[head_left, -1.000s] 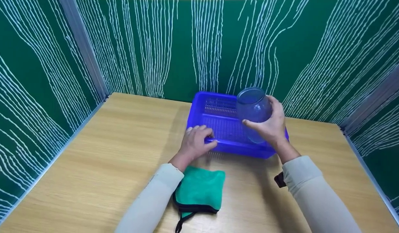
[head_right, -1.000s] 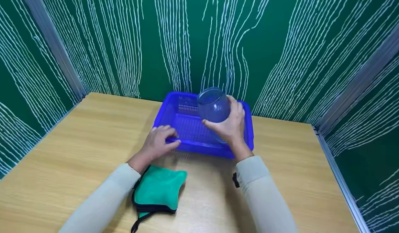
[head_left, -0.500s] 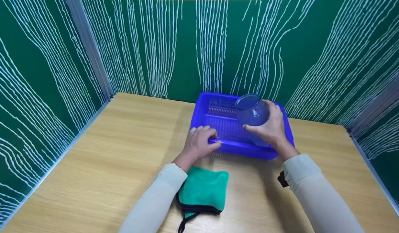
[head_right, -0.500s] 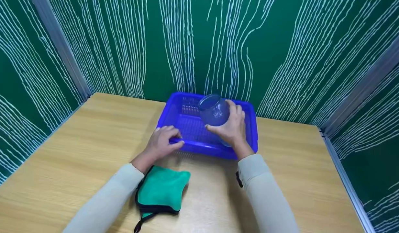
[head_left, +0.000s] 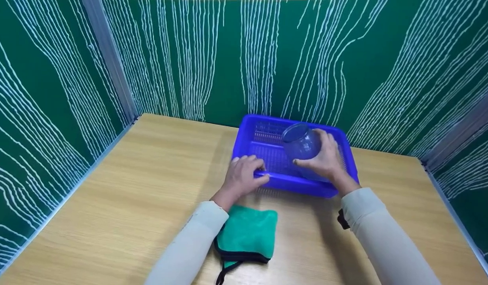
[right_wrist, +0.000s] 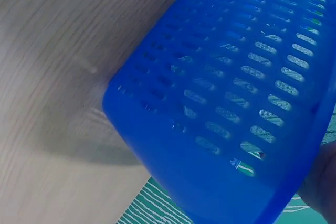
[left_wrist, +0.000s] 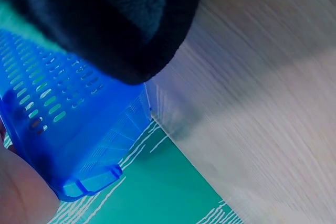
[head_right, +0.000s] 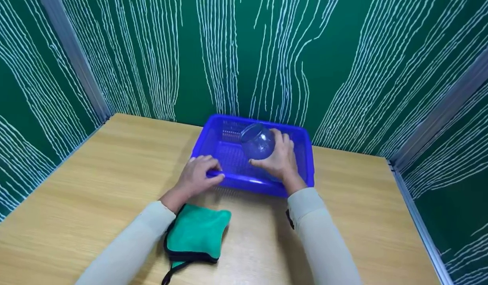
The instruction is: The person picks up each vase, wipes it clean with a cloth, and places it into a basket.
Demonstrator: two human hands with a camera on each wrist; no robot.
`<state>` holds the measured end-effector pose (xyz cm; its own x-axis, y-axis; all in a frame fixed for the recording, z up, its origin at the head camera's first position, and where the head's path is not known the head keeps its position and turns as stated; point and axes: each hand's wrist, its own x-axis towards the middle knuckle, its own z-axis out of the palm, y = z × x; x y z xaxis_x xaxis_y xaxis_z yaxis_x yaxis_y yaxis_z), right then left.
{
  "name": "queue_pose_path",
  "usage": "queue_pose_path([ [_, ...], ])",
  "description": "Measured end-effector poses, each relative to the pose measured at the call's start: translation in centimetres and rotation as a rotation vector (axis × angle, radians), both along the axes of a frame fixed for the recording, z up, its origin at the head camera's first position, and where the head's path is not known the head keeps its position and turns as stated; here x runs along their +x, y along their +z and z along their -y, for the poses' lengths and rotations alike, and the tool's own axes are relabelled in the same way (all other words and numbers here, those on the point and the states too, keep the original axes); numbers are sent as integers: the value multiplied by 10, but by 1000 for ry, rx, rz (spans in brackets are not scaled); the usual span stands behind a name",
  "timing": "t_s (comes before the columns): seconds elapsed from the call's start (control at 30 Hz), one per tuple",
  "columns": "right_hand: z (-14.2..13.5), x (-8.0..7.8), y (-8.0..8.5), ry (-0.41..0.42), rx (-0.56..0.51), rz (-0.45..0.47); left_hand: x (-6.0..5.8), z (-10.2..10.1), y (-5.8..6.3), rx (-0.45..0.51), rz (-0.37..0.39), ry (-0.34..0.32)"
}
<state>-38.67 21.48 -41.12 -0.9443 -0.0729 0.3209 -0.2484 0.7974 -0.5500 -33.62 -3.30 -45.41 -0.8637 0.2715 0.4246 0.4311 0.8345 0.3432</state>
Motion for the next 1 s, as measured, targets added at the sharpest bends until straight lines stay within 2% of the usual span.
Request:
queue_pose_path([
  [0.27,7,-5,1,30,-4,-25,-1,0,1,4,-10,-10],
  [0.43,12,-10,4,21,25,38,-3,0,1,8,-34,-22],
  [0.63,22,-14,5,13,92,111,-4,2,3,7,-15,-21],
  [1.0,40,-21,-3,58,196,69,0,1,0,11,-4,-7],
])
